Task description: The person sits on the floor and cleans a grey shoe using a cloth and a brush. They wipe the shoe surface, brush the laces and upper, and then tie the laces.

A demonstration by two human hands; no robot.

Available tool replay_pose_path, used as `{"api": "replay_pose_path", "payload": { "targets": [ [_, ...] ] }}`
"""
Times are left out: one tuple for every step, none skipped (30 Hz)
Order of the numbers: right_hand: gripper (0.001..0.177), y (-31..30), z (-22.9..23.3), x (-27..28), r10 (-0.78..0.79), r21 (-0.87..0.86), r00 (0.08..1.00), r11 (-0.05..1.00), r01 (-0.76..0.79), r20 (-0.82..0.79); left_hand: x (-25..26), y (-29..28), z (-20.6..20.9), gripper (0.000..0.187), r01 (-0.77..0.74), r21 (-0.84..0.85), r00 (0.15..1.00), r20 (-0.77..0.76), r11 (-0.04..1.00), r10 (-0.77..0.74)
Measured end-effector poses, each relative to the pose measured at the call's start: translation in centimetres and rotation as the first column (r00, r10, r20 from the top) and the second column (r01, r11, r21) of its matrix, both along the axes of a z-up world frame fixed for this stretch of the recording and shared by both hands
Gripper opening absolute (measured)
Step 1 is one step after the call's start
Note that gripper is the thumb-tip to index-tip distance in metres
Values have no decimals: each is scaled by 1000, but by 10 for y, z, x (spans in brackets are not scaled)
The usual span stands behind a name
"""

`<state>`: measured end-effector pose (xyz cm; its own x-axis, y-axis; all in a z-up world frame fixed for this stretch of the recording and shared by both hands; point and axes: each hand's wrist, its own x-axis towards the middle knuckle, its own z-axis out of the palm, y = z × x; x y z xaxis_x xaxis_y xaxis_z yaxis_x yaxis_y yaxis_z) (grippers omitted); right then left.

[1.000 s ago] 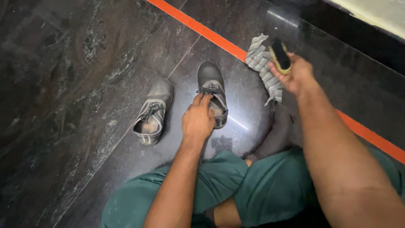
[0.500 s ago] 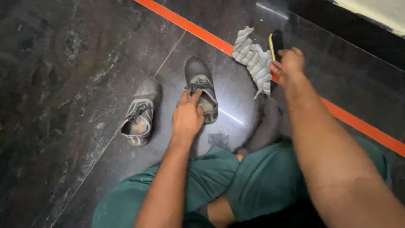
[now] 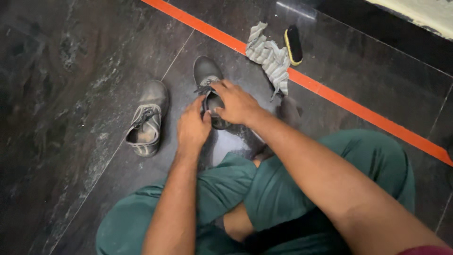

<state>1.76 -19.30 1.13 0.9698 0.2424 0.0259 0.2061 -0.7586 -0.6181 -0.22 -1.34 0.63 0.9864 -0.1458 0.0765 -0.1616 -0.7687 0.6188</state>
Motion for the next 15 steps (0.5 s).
{"api": "replay_pose_path", "payload": {
  "targets": [
    [70,3,-1,-2,1,-23,1000,1000,-1,23,-1,0,-1,49,-12,-41,1000,-29,999,11],
    [68,4,-4,-2,17,12,999,1000,-17,43,-3,-1,-3,48,-29,-80,998,-57,996,25],
    [67,2,-8,-2,31,46,998,998,-34,63,-4,-1,-6,47,-46,-120,996,-86,992,36],
    [65,0,-13,-1,43,80,995,996,-50,86,-5,2,-9,46,-67,-138,992,-118,988,51],
    [66,-1,-19,2,49,103,997,993,-55,60,-7,5,-12,45,-87,-156,987,-150,984,64],
    [68,-4,-26,5,50,121,998,991,-53,30,-9,7,-17,45,-104,-176,980,-186,979,71],
    [69,-8,-33,7,52,140,999,989,-52,0,-10,10,-22,45,-120,-210,971,-228,970,70],
    [73,-11,-40,10,49,203,995,979,-32,-81,-11,16,-27,46,-142,-242,960,-271,960,73],
    [78,-14,-46,13,51,262,985,965,-7,-163,-11,21,-31,46,-165,-274,947,-313,948,74],
    [82,-16,-53,15,62,319,968,947,20,-245,-12,25,-35,44,-181,-350,930,-364,919,45],
    [81,-18,-59,16,65,375,945,925,63,-321,-12,27,-39,42,-201,-422,912,-410,884,12],
    [79,-20,-62,19,73,425,918,899,110,-391,-10,30,-39,40,-221,-492,894,-447,842,-27],
    [78,-21,-65,21,85,468,885,869,159,-458,-10,33,-37,39,-228,-401,916,-397,887,56],
    [71,-22,-66,20,66,457,914,879,136,-400,-10,33,-35,38,-240,-305,932,-339,922,130],
    [65,-23,-67,19,50,444,939,889,114,-340,-11,32,-30,37,-258,-206,942,-273,944,197]
  ]
}}
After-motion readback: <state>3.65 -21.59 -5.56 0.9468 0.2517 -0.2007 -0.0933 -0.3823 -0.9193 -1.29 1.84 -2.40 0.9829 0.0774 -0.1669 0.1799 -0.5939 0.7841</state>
